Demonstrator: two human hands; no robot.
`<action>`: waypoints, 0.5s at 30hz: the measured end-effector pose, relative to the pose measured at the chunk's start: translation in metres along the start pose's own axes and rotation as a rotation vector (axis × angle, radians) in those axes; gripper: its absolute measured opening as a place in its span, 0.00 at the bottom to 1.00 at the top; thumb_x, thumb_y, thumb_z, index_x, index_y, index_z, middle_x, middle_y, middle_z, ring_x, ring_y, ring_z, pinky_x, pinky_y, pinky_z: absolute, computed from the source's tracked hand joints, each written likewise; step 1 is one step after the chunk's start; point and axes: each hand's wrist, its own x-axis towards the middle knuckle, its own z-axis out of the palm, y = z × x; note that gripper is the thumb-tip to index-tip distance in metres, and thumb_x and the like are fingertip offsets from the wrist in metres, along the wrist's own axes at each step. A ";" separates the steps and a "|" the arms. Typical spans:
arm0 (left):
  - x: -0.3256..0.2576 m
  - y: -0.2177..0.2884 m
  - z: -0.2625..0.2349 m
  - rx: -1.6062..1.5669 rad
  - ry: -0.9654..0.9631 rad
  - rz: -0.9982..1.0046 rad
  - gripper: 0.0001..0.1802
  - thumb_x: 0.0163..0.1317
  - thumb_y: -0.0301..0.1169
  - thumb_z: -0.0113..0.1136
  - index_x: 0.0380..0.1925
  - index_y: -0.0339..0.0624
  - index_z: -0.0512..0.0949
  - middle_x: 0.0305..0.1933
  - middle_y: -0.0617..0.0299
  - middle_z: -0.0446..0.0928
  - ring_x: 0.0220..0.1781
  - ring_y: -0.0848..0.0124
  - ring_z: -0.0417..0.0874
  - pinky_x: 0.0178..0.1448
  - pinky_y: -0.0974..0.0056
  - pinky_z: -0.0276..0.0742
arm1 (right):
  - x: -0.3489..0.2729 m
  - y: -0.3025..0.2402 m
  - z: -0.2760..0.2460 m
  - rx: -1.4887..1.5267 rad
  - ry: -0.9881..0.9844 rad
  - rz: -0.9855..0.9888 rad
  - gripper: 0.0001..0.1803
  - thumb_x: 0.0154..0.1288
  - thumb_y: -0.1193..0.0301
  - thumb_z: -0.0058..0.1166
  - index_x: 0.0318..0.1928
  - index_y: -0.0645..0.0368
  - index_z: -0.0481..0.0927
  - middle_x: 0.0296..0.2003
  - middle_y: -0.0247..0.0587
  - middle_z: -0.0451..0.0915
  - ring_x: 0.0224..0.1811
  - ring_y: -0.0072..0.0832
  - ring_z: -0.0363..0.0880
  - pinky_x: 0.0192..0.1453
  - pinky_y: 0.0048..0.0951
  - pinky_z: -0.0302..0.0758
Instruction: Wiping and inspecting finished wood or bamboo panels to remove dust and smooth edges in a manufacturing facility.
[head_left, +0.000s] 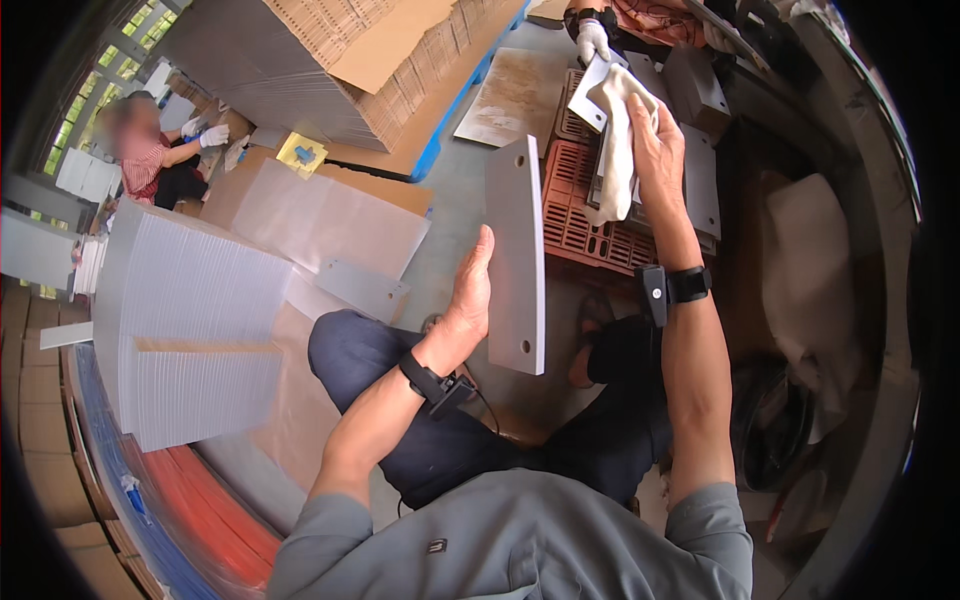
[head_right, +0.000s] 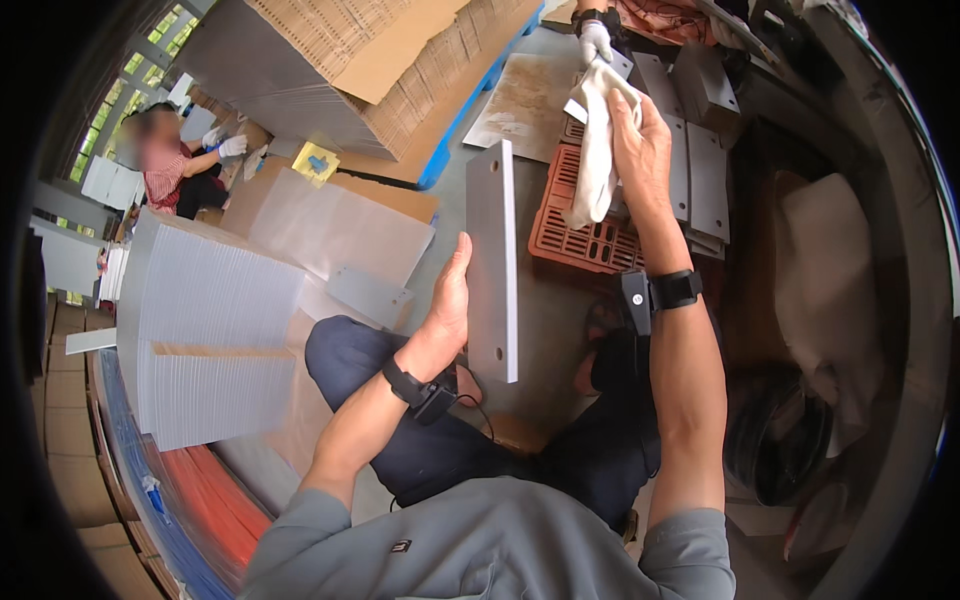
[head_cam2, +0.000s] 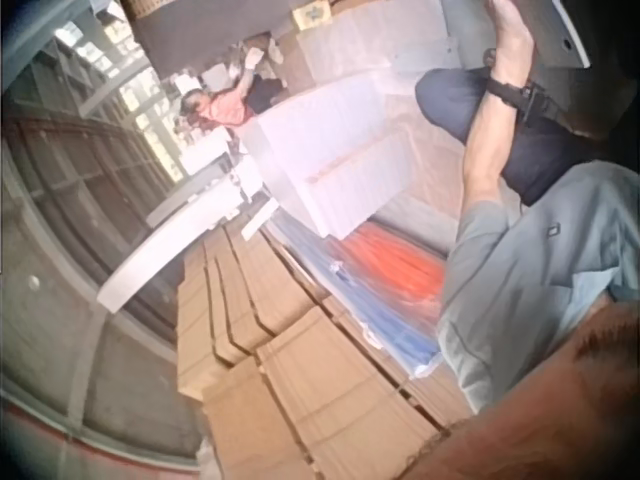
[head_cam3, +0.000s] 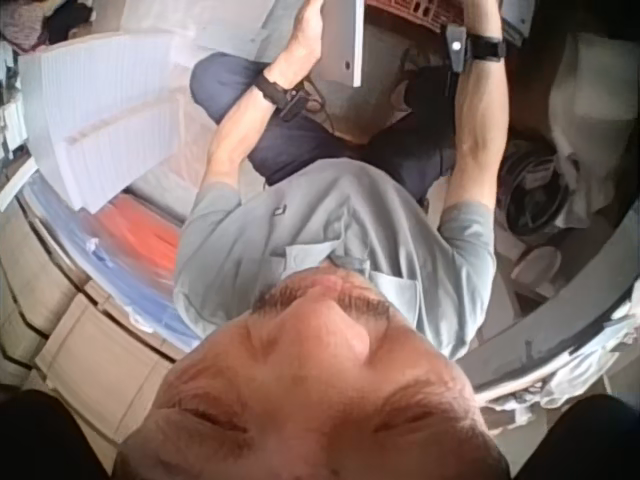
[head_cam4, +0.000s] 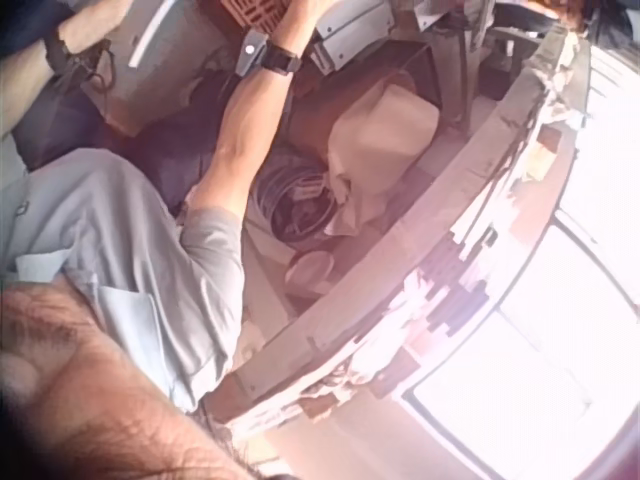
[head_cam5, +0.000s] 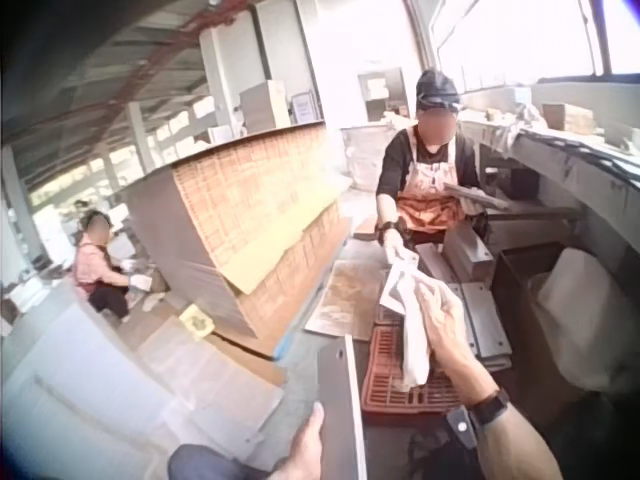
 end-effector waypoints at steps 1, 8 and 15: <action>0.000 0.004 -0.007 -0.043 -0.047 -0.001 0.23 0.79 0.51 0.47 0.55 0.43 0.74 0.38 0.67 0.78 0.36 0.77 0.80 0.38 0.71 0.79 | -0.010 -0.012 0.004 0.025 -0.003 -0.024 0.17 0.78 0.62 0.54 0.55 0.63 0.81 0.35 0.34 0.85 0.33 0.14 0.81 0.37 0.21 0.78; -0.002 -0.035 -0.010 0.352 0.038 0.535 0.21 0.78 0.48 0.48 0.55 0.43 0.72 0.28 0.65 0.73 0.23 0.73 0.75 0.29 0.68 0.74 | -0.148 -0.060 0.065 -0.356 -0.858 -0.739 0.20 0.68 0.57 0.62 0.58 0.44 0.79 0.65 0.48 0.70 0.71 0.52 0.66 0.72 0.60 0.64; -0.006 -0.023 0.008 -0.586 -0.831 -0.545 0.28 0.75 0.53 0.48 0.53 0.36 0.71 0.31 0.58 0.75 0.28 0.65 0.79 0.35 0.62 0.78 | -0.063 -0.028 0.043 -0.465 -0.385 -0.270 0.22 0.73 0.55 0.56 0.62 0.50 0.78 0.58 0.53 0.79 0.60 0.42 0.80 0.61 0.42 0.77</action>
